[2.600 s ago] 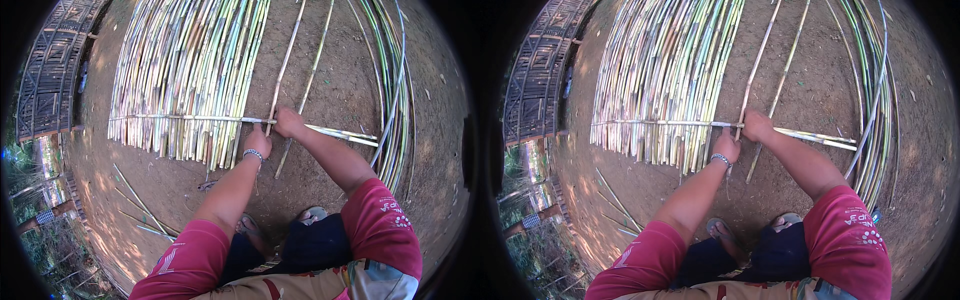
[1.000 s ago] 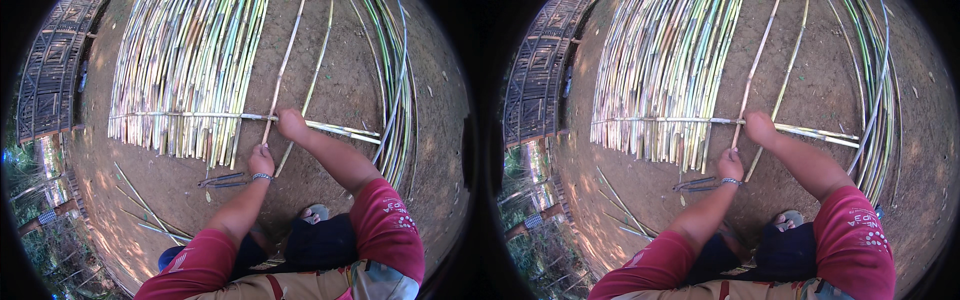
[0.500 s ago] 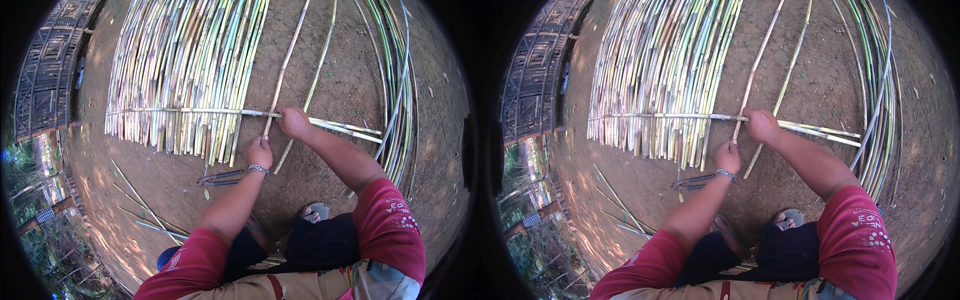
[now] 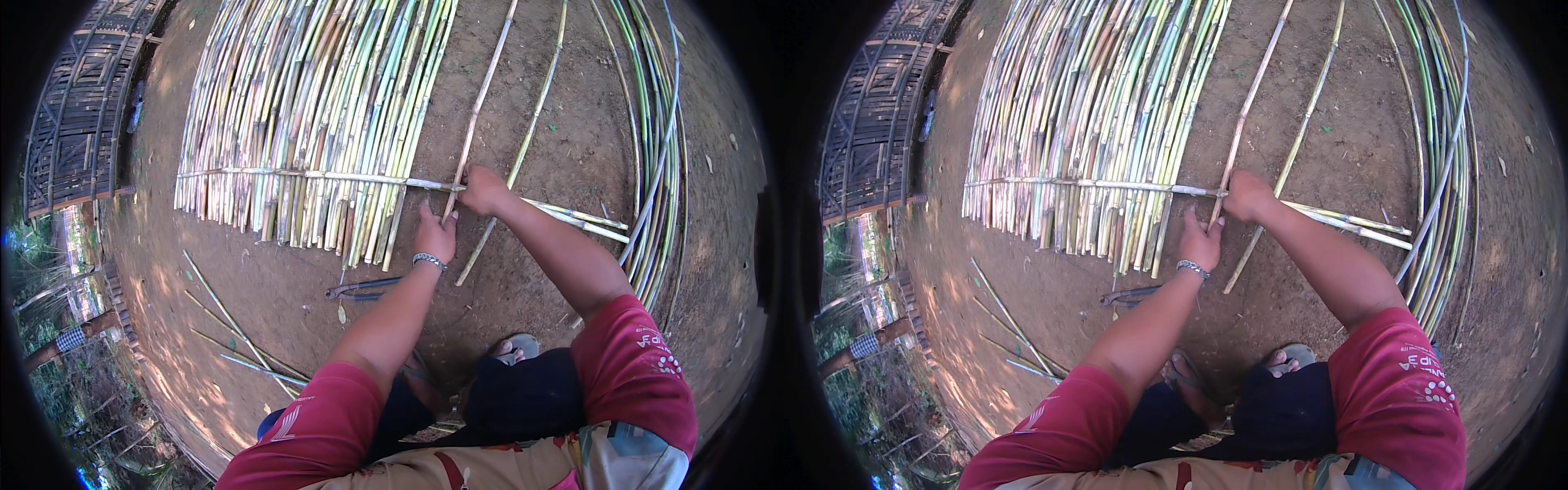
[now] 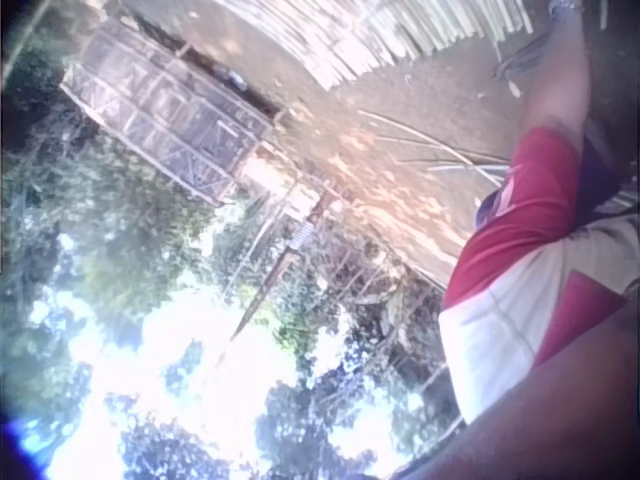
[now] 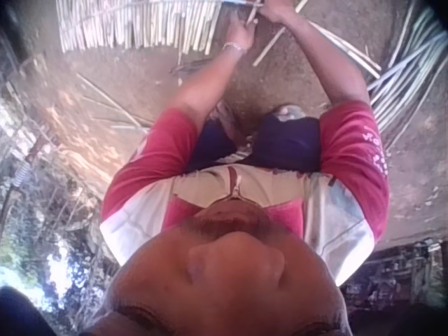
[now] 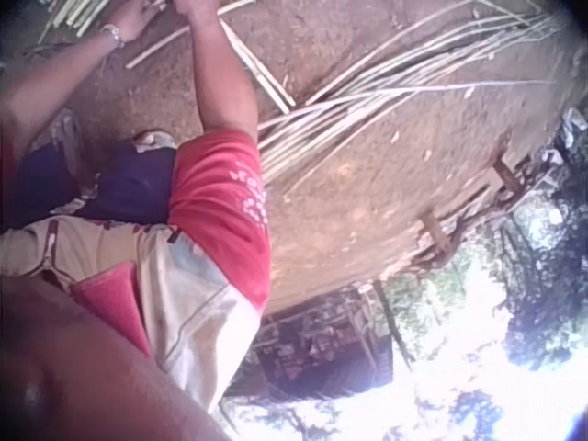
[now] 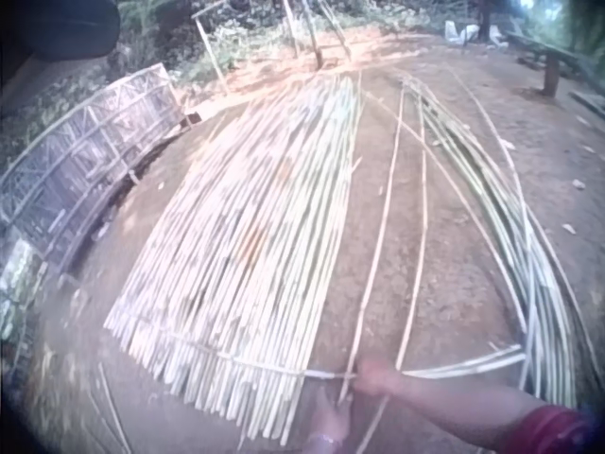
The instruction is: The person weaves thin bamboo strips into a mat structure on the ground. They use pliers to cut and secure the strips, arranging them in a grid pattern. The person works on the ground, occasionally adjusting the position of the mat and the strips.
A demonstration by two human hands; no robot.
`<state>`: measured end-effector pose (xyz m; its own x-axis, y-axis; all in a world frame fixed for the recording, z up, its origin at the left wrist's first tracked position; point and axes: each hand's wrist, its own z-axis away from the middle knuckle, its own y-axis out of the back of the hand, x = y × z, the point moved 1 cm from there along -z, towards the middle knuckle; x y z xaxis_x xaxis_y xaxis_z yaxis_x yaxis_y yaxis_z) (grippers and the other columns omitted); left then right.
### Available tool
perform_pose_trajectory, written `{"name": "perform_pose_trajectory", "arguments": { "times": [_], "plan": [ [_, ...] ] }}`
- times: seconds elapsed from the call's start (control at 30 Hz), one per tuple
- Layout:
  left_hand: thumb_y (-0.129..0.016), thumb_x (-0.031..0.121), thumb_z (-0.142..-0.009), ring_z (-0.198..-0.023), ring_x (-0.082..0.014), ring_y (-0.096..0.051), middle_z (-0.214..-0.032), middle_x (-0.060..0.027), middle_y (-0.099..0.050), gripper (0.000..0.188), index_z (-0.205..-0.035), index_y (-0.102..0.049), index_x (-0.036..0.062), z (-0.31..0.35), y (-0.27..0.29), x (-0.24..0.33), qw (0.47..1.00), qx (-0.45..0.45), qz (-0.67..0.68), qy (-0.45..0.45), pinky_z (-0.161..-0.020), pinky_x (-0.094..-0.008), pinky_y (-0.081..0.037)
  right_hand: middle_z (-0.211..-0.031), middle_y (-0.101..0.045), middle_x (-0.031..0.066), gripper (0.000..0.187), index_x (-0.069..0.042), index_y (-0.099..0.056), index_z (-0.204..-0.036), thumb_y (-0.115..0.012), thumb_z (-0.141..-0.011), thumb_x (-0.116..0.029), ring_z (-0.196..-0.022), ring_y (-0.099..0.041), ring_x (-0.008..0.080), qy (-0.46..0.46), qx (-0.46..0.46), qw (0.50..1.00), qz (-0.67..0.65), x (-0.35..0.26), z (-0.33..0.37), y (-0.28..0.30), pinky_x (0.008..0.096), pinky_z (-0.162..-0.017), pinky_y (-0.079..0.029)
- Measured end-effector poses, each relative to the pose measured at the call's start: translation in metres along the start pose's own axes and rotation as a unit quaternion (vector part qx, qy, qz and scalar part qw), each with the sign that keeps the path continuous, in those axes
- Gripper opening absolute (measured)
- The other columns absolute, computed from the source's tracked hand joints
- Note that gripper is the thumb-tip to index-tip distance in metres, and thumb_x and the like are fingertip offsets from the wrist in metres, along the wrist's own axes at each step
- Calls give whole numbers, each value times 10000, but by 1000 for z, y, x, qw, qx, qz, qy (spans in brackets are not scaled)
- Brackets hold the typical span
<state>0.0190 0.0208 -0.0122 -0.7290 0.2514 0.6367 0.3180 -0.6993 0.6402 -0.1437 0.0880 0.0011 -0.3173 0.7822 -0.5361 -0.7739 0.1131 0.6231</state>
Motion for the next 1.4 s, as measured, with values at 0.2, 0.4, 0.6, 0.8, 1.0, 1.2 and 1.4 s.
{"name": "perform_pose_trajectory", "arguments": {
  "times": [0.2,0.4,0.6,0.8,1.0,1.2,1.4],
  "plan": [
    [-692,151,-895,-922,-368,-655,-1028,-178,-670,846,-1558,-210,-59,-16,-5,-12,995,22,-35,-90,-861,-451,-513,-1158,-647,271,408,32,-609,-1171,-672,-825,-175,-1139,-626,407,46,76,995,35,-2,10,-19,470,-973,-511],
    [-679,178,-907,-910,-400,-668,-961,-217,-696,808,-1545,-247,-63,-19,1,0,995,-40,-78,-52,-856,-469,-515,-1163,-641,253,414,23,-600,-1194,-664,-818,-136,-1096,-646,397,60,81,989,105,-3,16,-16,460,-968,-519],
    [-646,207,-923,-873,-443,-680,-930,-276,-699,784,-1547,-245,-46,-19,4,0,995,-34,-86,-48,-814,-501,-529,-1158,-641,256,400,25,-610,-1192,-633,-810,-92,-1082,-654,394,82,18,982,168,-6,15,-6,459,-973,-514],
    [-638,221,-929,-828,-445,-680,-878,-268,-699,689,-1502,-362,-44,-20,5,2,992,-33,-113,-41,-789,-501,-534,-1194,-636,255,449,31,-595,-1230,-618,-791,-60,-1109,-636,415,118,-46,983,133,9,0,6,454,-992,-505],
    [-656,230,-929,-782,-396,-696,-832,-222,-714,593,-1433,-491,-35,-25,16,-5,996,-7,-78,-50,-750,-466,-536,-1165,-644,273,473,47,-580,-1230,-570,-762,-22,-1122,-615,440,112,-59,982,140,-1,-3,10,480,-982,-498],
    [-669,211,-923,-863,-444,-681,-905,-266,-705,577,-1416,-481,-22,-16,2,-7,998,63,29,-4,-796,-510,-525,-1121,-677,277,389,55,-633,-1148,-611,-781,-71,-1080,-658,418,73,-46,988,125,-20,-1,8,467,-943,-529],
    [-693,244,-925,-792,-332,-719,-827,-172,-737,483,-1293,-560,-38,-23,0,-22,996,80,25,-20,-765,-424,-537,-1069,-675,311,322,74,-662,-1039,-624,-771,-101,-1047,-664,434,89,-13,996,24,-15,-10,-3,470,-936,-529]
  ]
}}
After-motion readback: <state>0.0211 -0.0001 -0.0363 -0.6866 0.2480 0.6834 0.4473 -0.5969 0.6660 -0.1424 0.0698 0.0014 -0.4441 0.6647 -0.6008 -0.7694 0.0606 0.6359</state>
